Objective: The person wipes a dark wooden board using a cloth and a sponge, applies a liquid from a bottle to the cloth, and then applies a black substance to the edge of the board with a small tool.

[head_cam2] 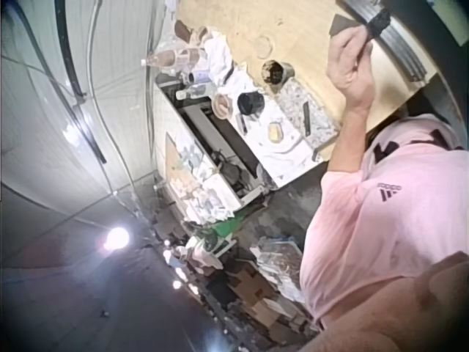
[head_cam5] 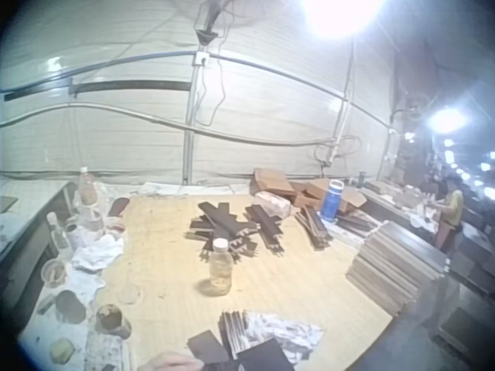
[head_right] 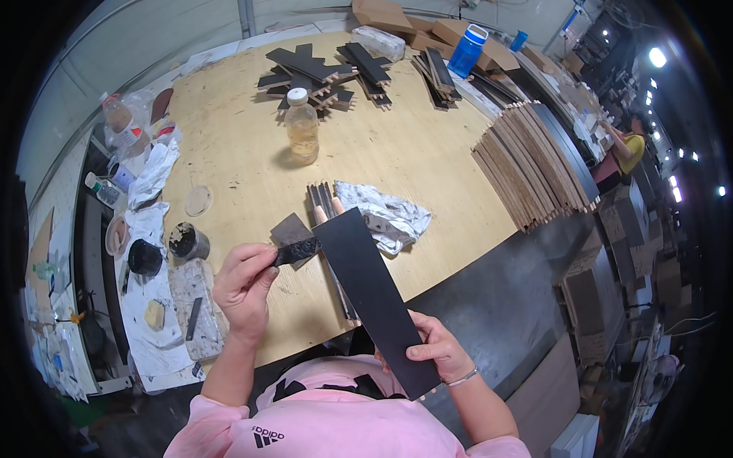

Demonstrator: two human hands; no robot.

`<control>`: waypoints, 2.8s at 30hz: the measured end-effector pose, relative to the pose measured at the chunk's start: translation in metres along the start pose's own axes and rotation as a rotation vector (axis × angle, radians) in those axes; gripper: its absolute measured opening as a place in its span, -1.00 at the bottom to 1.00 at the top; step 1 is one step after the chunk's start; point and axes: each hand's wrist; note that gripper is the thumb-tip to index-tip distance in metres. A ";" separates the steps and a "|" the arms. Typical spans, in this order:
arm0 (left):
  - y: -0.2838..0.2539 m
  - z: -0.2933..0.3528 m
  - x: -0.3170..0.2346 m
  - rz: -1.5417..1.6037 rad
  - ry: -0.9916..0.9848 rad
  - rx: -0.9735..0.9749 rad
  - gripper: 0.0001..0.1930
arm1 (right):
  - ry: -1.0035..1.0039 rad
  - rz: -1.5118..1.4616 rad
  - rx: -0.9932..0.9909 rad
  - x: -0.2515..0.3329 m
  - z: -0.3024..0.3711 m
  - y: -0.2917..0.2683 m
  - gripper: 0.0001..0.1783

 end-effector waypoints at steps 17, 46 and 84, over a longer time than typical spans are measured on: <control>-0.004 -0.001 -0.005 -0.033 -0.023 0.107 -0.72 | 0.039 0.001 -0.029 0.003 0.006 -0.004 -0.25; -0.006 -0.003 -0.005 0.129 -0.168 0.183 -0.75 | 0.015 0.067 -0.060 0.001 0.017 -0.009 -0.24; -0.009 0.002 -0.004 0.223 -0.274 0.071 -0.79 | 0.018 0.100 -0.097 0.001 0.021 -0.008 -0.23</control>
Point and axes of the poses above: each hand's wrist, its own z-axis away from the middle knuckle, its own y-axis out of the palm, x = y × z, and after that the axes turned 12 degrees about y, right-handed
